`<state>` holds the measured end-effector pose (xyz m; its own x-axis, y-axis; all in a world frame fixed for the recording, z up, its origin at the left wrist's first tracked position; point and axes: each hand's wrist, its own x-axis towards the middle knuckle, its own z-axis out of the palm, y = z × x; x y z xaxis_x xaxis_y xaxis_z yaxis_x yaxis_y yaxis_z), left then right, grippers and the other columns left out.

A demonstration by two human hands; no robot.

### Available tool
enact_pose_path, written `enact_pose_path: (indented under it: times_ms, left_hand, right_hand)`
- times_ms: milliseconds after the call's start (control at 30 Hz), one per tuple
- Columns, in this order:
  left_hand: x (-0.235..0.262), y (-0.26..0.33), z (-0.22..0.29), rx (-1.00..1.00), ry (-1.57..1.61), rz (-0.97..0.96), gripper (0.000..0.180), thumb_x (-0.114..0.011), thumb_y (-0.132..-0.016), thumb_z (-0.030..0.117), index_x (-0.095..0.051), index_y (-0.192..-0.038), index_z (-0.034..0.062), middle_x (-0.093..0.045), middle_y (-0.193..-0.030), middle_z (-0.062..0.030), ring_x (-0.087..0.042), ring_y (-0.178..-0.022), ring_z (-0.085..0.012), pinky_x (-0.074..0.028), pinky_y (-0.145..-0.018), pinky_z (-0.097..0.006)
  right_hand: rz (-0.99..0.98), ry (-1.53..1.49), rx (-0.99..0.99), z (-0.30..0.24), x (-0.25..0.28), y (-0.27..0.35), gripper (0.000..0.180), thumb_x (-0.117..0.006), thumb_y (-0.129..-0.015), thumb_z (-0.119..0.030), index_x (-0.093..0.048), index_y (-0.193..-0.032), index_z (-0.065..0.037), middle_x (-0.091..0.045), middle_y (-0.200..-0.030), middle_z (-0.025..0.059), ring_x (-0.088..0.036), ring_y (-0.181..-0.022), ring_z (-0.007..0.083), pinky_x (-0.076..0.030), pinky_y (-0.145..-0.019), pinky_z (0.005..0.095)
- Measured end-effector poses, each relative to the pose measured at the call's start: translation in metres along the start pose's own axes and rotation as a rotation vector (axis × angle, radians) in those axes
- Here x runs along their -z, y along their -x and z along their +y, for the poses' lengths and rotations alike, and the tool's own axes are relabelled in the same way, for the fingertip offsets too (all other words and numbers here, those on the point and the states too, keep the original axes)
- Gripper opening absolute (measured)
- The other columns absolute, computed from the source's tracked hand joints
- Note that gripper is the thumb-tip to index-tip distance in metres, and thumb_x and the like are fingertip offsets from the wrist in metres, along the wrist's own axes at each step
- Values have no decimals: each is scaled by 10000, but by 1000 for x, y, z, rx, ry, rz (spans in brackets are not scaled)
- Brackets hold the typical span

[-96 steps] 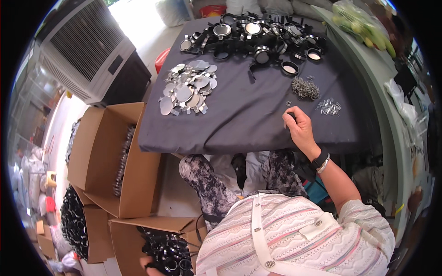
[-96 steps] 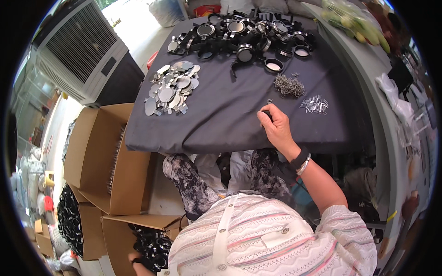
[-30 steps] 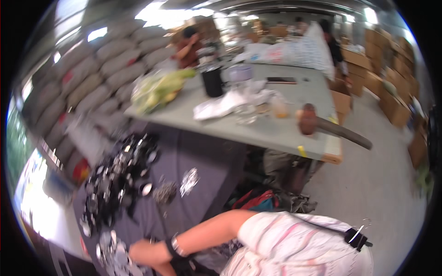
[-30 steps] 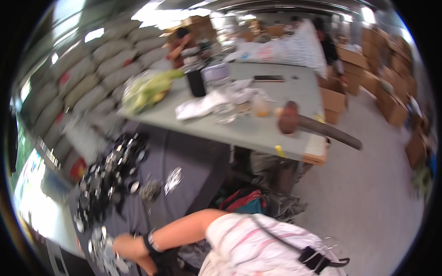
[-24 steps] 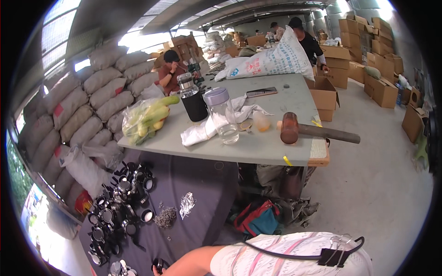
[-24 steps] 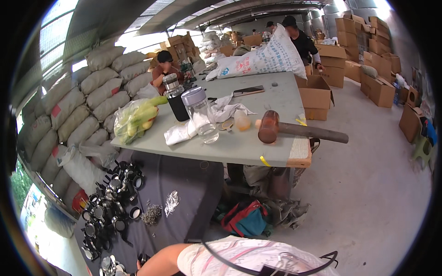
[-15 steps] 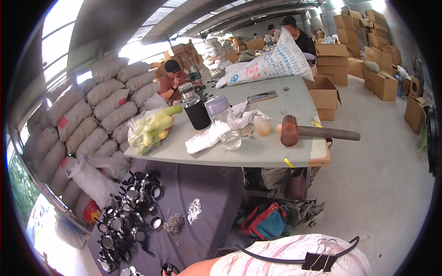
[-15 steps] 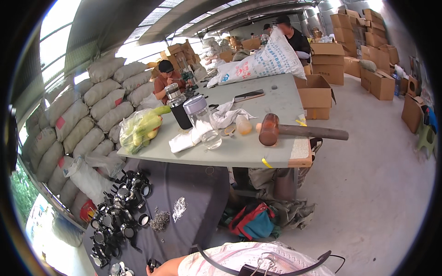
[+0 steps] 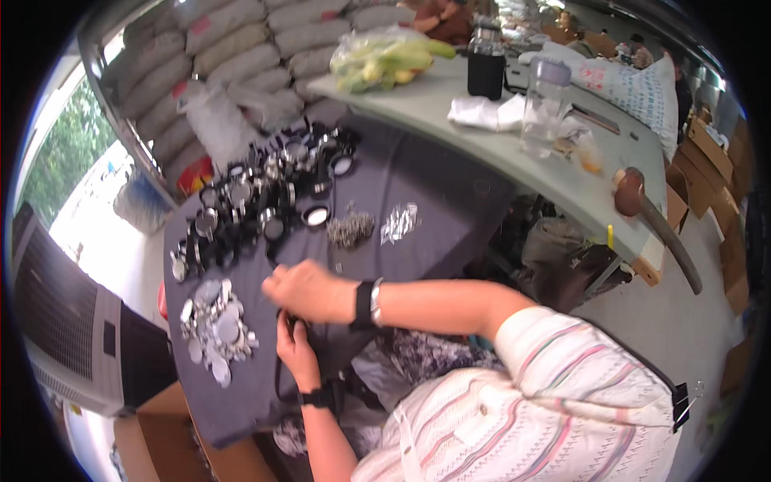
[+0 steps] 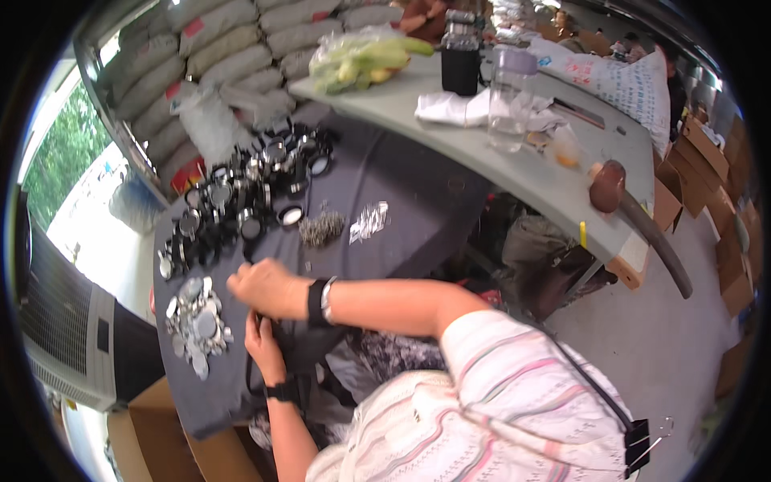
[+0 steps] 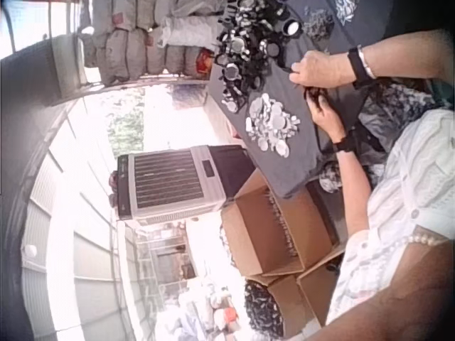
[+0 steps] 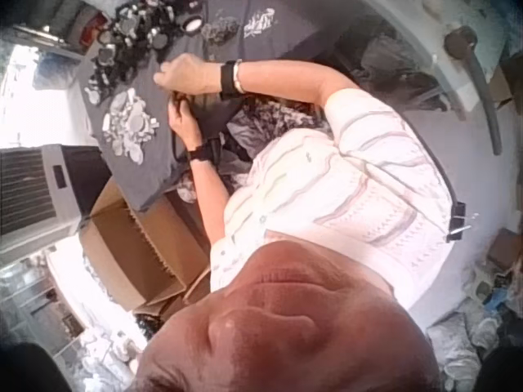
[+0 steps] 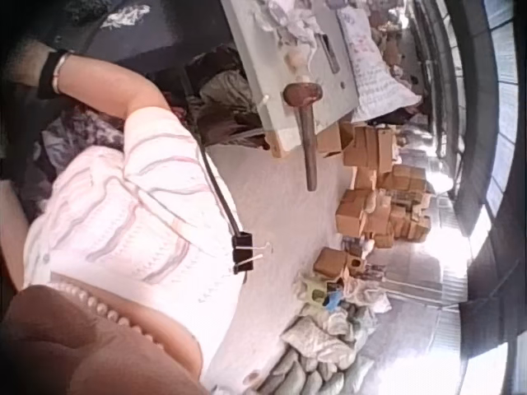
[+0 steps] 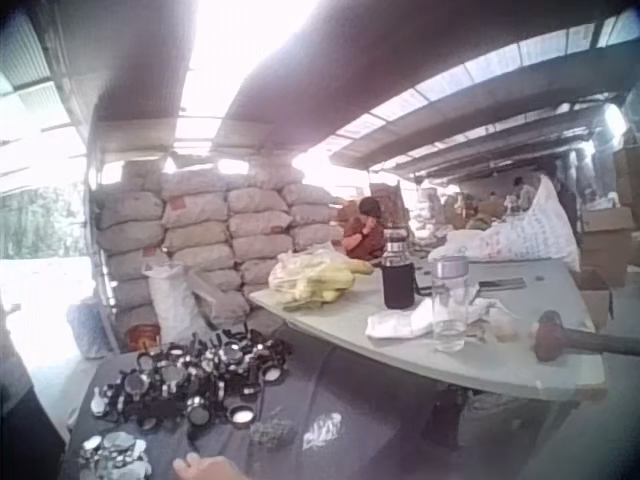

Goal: The person picks up a black ring and a metal plate, fits the plate into the ring, and secures them together by pressing a small metal clip onto the edge. The person then places the assembled unit into a cardboard box and repeats the process.

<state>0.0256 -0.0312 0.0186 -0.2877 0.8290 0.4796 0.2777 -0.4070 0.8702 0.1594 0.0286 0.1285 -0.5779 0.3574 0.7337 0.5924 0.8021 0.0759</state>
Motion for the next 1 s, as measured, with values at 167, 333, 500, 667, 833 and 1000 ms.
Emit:
enact_pose_path:
  times_ms: [167,333,500,667,833,1000]
  left_hand:
    - [-2,0,15,263,211,-25,420,-533,-872,3,-471,-1284,-52,-589,-1107,-76,-555,-911,-104,-437,-838,-224]
    - [-3,0,16,202,272,-20,440,-573,-863,33,-483,-1292,-12,-534,-825,44,-438,-629,-4,-345,-521,-149]
    - [-1,-1,24,317,320,-26,504,-552,-845,-47,-412,-1328,-63,-592,-1024,-50,-549,-854,-69,-434,-789,-190]
    - [1,-2,26,325,363,-56,592,-560,-836,-52,-327,-1381,-60,-586,-960,-43,-527,-805,-65,-436,-747,-182]
    - [1,0,26,271,256,-53,704,-607,-815,-25,-266,-1431,-2,-545,-792,9,-456,-661,-38,-400,-629,-162]
    - [1,0,21,267,191,-43,724,-626,-799,-13,-270,-1430,3,-522,-747,23,-416,-617,-29,-376,-582,-158]
  right_hand:
    - [-352,-10,-2,20,18,75,58,-560,-753,-109,-557,-764,-52,-578,-756,112,-644,-653,257,-525,-560,330]
    - [-309,-317,8,27,5,104,97,-580,-762,-100,-567,-841,-45,-554,-778,114,-624,-670,277,-507,-551,363]
    - [-271,-319,94,30,7,103,122,-631,-738,-105,-556,-823,-61,-528,-787,88,-606,-667,265,-499,-554,349]
    - [52,-253,-79,33,6,73,112,-657,-718,-93,-553,-743,-58,-528,-732,66,-596,-685,238,-482,-558,337]
    - [181,-321,-51,24,-26,35,72,-638,-721,-79,-601,-777,-52,-593,-790,53,-599,-763,235,-494,-610,336]
    - [16,-401,-6,7,-47,36,147,-660,-688,-16,-624,-829,-31,-652,-855,65,-639,-796,242,-535,-657,317]
